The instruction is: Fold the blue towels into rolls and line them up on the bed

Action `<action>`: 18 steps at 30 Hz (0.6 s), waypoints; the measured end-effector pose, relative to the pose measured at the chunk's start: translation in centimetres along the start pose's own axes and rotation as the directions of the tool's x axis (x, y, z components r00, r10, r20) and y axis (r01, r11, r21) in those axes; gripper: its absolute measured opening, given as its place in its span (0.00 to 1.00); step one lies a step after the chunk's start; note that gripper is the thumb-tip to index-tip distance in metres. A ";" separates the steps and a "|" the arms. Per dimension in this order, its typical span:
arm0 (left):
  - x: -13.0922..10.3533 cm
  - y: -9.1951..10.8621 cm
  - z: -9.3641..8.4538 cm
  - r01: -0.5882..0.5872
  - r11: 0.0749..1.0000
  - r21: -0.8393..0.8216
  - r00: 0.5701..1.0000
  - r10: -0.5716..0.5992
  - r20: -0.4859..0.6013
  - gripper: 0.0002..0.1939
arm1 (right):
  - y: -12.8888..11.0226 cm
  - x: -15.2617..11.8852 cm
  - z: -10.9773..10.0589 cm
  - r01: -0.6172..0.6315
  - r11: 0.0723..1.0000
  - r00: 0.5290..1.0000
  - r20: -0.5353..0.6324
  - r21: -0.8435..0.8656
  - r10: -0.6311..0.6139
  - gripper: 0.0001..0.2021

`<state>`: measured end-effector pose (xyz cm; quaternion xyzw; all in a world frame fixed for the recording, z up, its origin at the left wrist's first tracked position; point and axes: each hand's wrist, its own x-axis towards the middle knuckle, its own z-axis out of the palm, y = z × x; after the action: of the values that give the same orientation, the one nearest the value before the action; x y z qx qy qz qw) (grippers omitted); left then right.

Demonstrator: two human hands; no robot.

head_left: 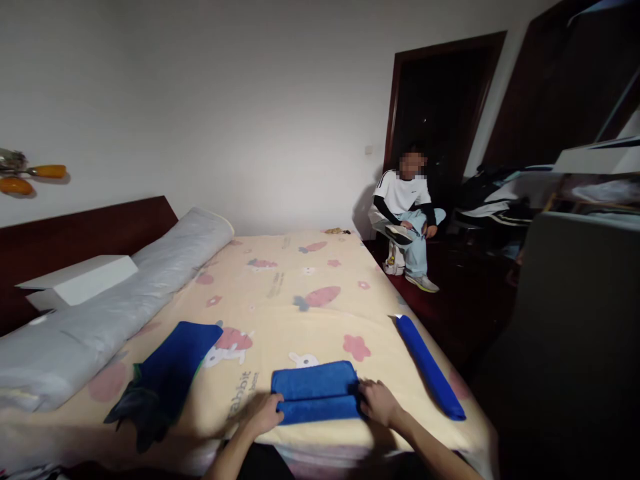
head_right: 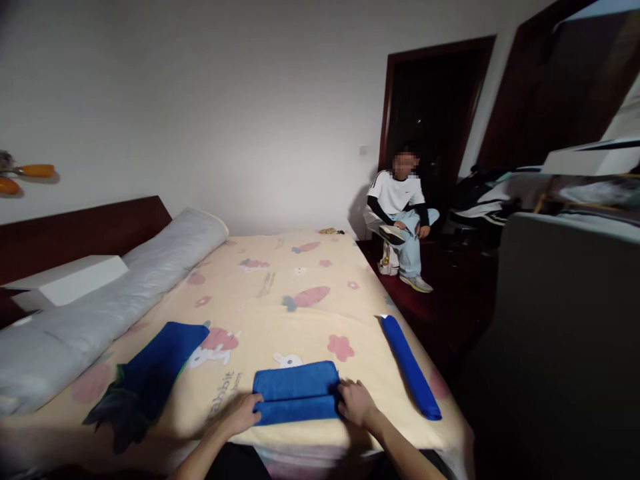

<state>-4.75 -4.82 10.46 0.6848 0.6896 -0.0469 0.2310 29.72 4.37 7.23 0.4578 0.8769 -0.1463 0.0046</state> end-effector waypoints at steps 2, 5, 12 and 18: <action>-0.2 0.3 -0.3 -0.016 0.999 0.037 0.999 0.017 -0.049 0.22 | 0.0 0.0 -0.4 -0.010 1.000 1.000 -0.024 -0.026 0.009 0.23; -0.3 1.5 -0.5 -0.061 0.996 0.071 0.992 0.068 -0.102 0.28 | -1.0 0.0 -0.9 0.005 0.999 0.998 -0.057 -0.049 -0.008 0.23; -0.7 6.3 1.9 -0.327 0.944 0.050 0.945 0.328 0.000 0.41 | -6.6 -0.6 -0.8 0.327 0.943 0.941 0.069 0.062 -0.331 0.38; -0.8 5.8 3.1 -0.292 0.955 0.057 0.956 0.293 -0.007 0.36 | -5.8 -0.8 0.5 0.390 0.914 0.895 0.185 0.113 -0.405 0.46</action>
<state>1.61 -6.36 9.44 0.7857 0.5809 -0.0261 0.2112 25.42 0.50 8.31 0.2514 0.9408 -0.2222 0.0483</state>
